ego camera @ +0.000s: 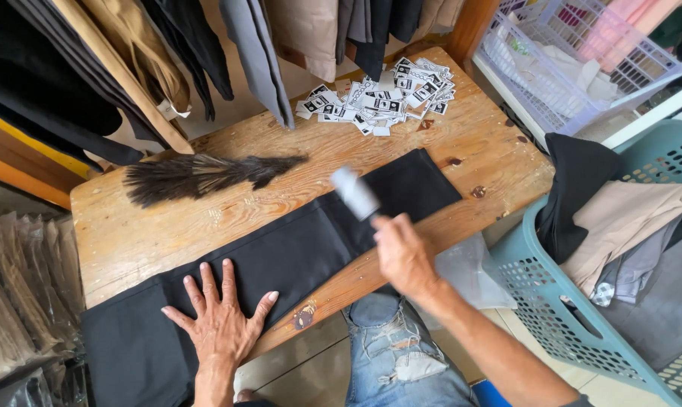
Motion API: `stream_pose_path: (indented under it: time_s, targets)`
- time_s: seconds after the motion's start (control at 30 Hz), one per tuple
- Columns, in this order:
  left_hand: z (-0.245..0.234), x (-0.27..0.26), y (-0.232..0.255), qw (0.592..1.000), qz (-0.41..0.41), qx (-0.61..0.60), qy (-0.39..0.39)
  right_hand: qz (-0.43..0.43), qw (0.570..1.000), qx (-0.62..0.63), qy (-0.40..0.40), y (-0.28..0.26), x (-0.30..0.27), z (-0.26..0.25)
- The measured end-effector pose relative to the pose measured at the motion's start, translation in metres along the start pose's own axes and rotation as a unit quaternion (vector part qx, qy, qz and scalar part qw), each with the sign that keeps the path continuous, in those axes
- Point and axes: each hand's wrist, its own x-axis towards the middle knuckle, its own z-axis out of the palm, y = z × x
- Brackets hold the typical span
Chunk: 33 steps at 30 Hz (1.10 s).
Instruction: The person is cleaning a pair of black pants using a lint roller and a brush on a low wooden table, occasionally peeling off used lint sheets and repositioning the garment.
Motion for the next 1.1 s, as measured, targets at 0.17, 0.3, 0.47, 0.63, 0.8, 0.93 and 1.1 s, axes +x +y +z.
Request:
stream_pose_path:
  time_s: [0.17,0.3,0.47,0.63,0.8,0.93,1.1]
  targets:
    - [-0.017,0.007,0.005,0.995,-0.038,0.011,-0.093,-0.138,0.987,-0.042,-0.066,-0.037,-0.022,0.023]
    - [-0.021,0.007,0.006,0.992,-0.049,0.006,-0.113,-0.035,0.991,-0.130,-0.011,0.022,-0.003,0.013]
    - [-0.023,0.008,0.008,0.992,-0.049,-0.004,-0.119,0.089,0.978,-0.189,0.028,0.113,0.011,-0.015]
    - [-0.024,0.009,0.009,0.992,-0.046,0.001,-0.116,0.099,0.987,-0.124,0.017,0.058,0.003,-0.014]
    - [-0.025,0.008,0.008,0.990,-0.062,-0.004,-0.130,-0.122,0.988,-0.017,-0.090,-0.028,-0.037,-0.009]
    - [-0.024,0.009,0.008,0.990,-0.057,-0.002,-0.128,-0.075,0.995,-0.050,-0.034,0.046,-0.036,0.000]
    - [-0.022,0.010,0.007,0.990,-0.057,-0.005,-0.129,0.147,0.974,-0.159,0.071,0.106,-0.020,-0.041]
